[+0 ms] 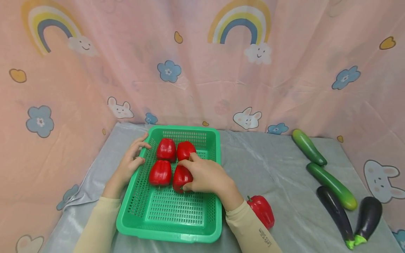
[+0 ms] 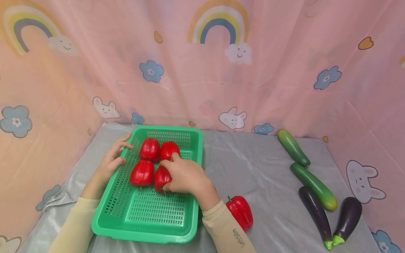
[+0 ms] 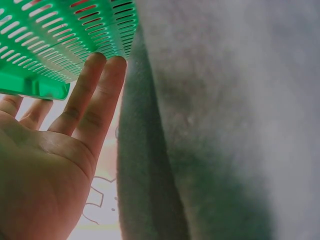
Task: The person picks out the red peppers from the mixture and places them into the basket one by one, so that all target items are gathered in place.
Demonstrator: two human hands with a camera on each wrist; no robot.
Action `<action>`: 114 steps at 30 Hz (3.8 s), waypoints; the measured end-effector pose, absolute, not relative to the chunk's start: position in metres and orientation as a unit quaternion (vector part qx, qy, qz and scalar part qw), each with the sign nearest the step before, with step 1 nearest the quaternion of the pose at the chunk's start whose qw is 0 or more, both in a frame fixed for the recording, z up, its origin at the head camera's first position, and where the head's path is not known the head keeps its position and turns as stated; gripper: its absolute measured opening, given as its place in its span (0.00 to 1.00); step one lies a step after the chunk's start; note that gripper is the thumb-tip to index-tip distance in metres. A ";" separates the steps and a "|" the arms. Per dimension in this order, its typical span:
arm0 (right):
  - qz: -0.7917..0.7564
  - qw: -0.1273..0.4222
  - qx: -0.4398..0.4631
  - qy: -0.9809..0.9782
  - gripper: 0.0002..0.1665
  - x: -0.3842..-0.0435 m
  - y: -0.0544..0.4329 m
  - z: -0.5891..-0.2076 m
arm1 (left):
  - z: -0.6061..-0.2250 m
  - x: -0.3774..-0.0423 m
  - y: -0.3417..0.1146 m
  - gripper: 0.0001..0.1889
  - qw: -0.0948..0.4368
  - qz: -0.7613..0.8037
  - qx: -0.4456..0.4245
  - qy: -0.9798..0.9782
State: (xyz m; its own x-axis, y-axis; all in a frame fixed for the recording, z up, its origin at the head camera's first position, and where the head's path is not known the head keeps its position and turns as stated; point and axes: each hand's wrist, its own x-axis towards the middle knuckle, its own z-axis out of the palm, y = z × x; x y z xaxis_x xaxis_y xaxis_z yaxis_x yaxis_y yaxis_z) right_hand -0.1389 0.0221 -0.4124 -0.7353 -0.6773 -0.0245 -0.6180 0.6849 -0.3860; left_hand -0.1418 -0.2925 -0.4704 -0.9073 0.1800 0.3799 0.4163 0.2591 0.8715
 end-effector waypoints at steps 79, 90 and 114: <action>-0.310 0.094 -0.301 0.897 0.59 -0.094 0.147 -0.392 | -0.464 -0.140 -0.292 0.22 0.090 -0.559 -0.182 -0.804; -0.310 0.117 -0.307 0.892 0.62 -0.092 0.155 -0.406 | -0.465 -0.140 -0.293 0.21 0.102 -0.563 -0.186 -0.799; -0.318 0.183 -0.337 0.867 0.49 -0.101 0.156 -0.433 | -0.468 -0.142 -0.293 0.22 0.102 -0.565 -0.188 -0.797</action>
